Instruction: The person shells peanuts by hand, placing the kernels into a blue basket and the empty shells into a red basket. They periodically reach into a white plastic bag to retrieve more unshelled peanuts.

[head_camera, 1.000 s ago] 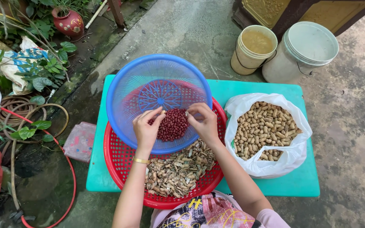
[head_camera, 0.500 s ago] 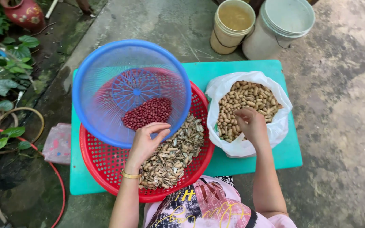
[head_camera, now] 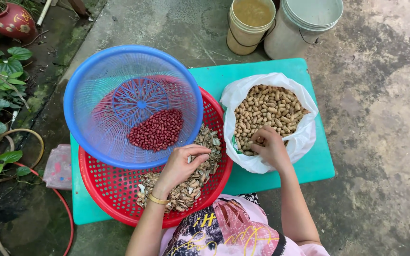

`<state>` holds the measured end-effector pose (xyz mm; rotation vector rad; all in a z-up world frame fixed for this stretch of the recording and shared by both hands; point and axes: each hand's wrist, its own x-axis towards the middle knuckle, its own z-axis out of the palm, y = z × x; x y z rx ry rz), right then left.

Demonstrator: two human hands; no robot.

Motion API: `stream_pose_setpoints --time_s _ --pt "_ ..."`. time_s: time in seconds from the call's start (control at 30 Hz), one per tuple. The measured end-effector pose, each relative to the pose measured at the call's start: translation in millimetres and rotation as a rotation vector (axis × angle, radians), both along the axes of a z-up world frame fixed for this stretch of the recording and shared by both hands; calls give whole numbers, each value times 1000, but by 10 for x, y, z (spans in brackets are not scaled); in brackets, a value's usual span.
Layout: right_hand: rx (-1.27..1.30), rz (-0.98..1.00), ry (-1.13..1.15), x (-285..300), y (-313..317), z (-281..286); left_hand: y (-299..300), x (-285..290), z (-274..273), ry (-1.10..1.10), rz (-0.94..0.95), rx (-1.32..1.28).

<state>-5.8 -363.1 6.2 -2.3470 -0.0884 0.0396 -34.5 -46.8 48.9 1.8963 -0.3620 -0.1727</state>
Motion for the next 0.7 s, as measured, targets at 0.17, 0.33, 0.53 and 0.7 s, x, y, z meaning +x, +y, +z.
stream_pose_setpoints --time_s 0.17,0.33,0.53,0.7 --pt "775 -195 99 57 -129 -69 -153 17 93 -17 30 -127" --pt "1336 -55 275 36 385 -228 -367 23 145 -247 224 -289" --pt "1648 57 673 -33 1304 -222 -262 11 -86 -263 473 -490" --pt "1565 110 718 -37 1674 -70 43 -56 -229 -170 558 -544"
